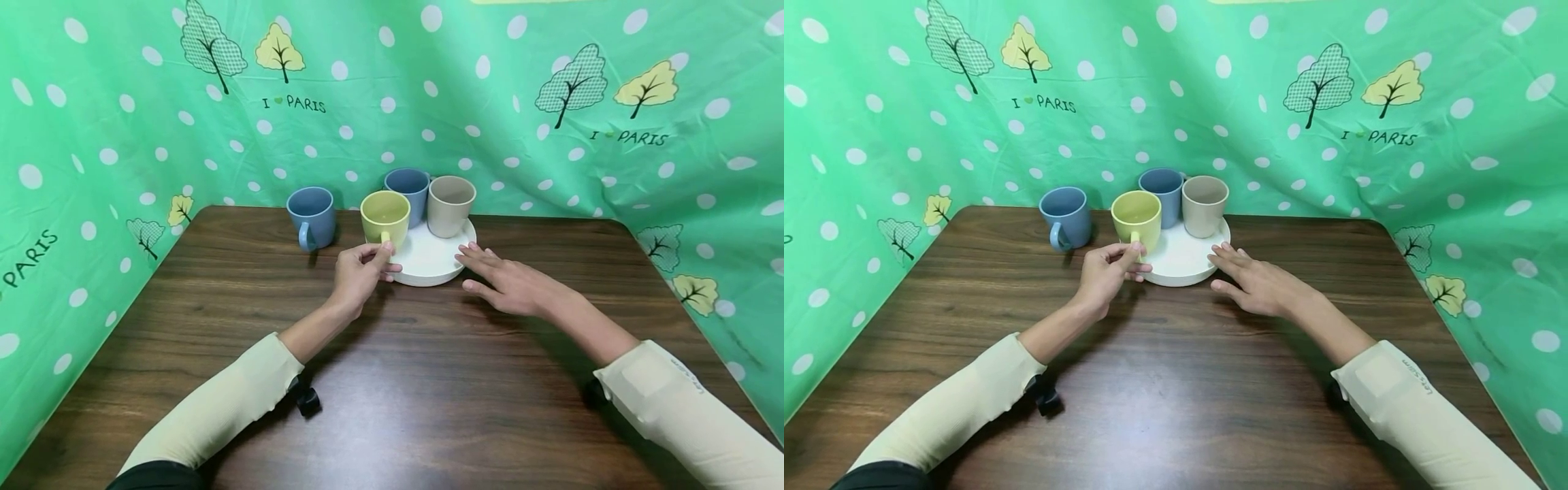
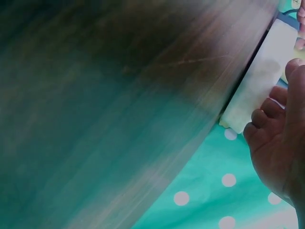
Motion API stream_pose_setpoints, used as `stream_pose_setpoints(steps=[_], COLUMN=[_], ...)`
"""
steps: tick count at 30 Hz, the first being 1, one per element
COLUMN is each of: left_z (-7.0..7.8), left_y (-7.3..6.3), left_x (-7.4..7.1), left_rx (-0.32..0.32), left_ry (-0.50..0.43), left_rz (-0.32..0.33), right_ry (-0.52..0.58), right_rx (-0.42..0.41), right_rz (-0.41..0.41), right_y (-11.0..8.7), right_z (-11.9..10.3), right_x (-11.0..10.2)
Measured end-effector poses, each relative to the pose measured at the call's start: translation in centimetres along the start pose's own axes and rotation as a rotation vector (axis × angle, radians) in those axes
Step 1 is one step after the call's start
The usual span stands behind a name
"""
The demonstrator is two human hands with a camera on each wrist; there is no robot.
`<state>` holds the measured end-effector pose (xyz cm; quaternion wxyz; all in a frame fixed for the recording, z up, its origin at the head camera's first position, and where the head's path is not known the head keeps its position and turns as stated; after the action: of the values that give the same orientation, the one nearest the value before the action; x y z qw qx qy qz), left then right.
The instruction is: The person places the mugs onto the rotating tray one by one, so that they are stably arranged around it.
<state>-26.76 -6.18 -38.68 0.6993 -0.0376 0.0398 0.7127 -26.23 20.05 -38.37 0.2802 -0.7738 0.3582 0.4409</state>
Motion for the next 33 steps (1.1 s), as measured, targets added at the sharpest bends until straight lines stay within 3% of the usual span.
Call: stream_pose_setpoints(steps=[9, 21, 33], left_z=[-0.1, 0.0, -0.2], left_y=[-0.4, -0.4, -0.1], left_x=[-1.9, -5.6, -10.6], left_rx=[0.014, 0.011, 0.040], left_ry=[-0.047, -0.048, -0.070], left_rz=[0.044, 0.101, 0.193], right_ry=[0.001, -0.009, -0.033], right_rx=[0.005, 0.002, -0.033], right_rz=[-0.002, 0.005, 0.002], right_y=[0.1, -0.1, -0.2], right_z=[0.0, -0.1, -0.7], right_x=[0.1, 0.0, -0.1])
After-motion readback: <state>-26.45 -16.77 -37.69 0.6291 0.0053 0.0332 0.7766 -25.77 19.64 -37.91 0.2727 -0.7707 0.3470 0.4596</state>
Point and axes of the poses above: each hand's wrist, its own y-axis towards the middle knuckle, its own x-axis out of the palm, z = x × y, the point moved 10 cm from there along y, towards the middle knuckle, and after that the axes turned 10 degrees about y, right-handed, at the moved point
